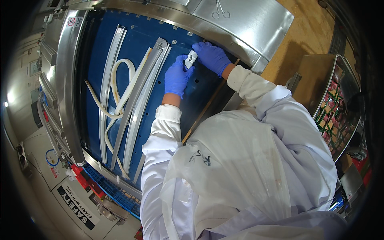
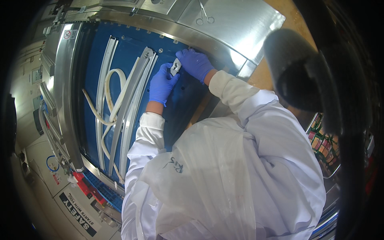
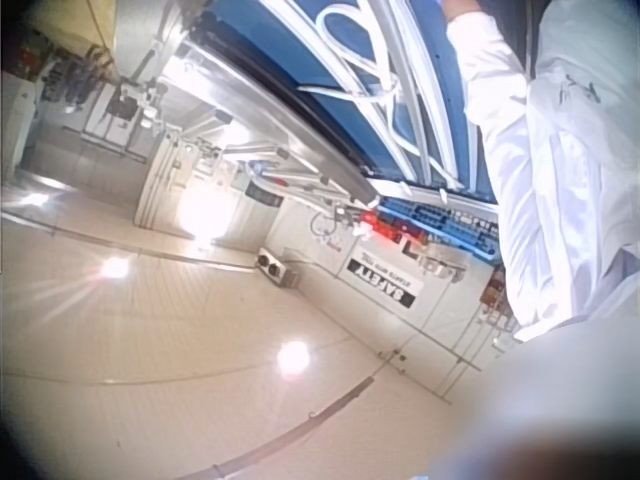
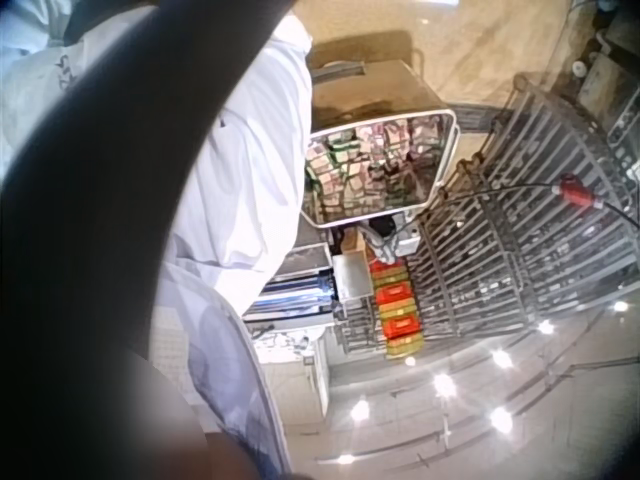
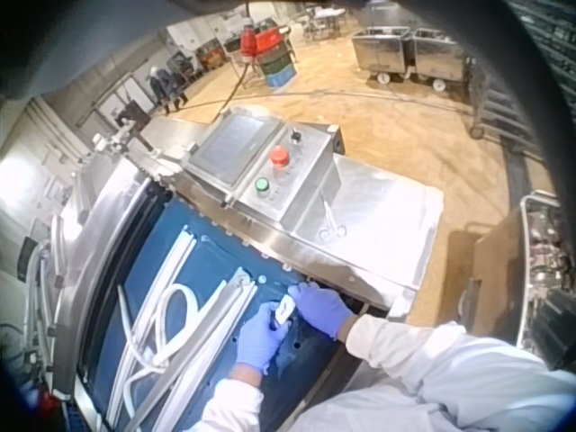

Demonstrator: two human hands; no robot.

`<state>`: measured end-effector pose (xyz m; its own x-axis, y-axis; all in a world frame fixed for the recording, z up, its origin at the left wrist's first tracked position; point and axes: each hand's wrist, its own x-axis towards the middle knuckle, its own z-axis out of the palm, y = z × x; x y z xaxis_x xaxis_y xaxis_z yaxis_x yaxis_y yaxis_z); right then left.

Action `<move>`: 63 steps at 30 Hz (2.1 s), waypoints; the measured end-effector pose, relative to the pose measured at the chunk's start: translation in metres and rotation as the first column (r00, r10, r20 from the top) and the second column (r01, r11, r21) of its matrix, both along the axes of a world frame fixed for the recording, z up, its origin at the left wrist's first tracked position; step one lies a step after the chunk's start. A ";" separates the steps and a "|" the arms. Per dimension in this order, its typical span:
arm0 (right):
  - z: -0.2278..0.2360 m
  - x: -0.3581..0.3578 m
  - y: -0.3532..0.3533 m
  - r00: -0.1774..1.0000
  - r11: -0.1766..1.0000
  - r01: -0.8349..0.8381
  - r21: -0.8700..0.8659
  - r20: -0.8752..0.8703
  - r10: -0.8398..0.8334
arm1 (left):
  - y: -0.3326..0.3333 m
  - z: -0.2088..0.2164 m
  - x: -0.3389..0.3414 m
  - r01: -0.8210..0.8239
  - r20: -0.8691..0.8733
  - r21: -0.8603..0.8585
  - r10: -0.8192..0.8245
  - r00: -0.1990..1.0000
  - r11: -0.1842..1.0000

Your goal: The person places and secures long white strips onto a blue curved machine surface using a small metal tool. They retrieve additional strips from a nearby cart and continue arranging and fastening them in place.

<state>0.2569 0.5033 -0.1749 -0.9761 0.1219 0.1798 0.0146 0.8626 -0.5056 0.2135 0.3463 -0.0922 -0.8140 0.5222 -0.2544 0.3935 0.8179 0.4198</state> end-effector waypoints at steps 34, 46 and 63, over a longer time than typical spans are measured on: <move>0.016 0.003 0.005 0.997 0.982 0.040 -0.183 0.072 -0.027 | 0.000 0.004 -0.018 0.041 0.069 -0.062 -0.036 0.997 0.997; 0.012 0.000 0.012 0.995 0.932 -0.022 -0.361 0.081 0.055 | 0.000 -0.007 -0.013 -0.026 -0.005 -0.037 0.026 1.000 0.999; 0.012 -0.002 0.005 0.994 0.968 -0.101 -0.229 -0.074 0.086 | -0.021 -0.039 -0.006 -0.144 0.069 0.254 0.130 0.989 0.957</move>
<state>0.2544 0.5083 -0.1627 -0.9728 0.0761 0.2186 -0.0988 0.7175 -0.6896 0.2071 0.3254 -0.1308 -0.8716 0.4600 -0.1692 0.2579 0.7240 0.6398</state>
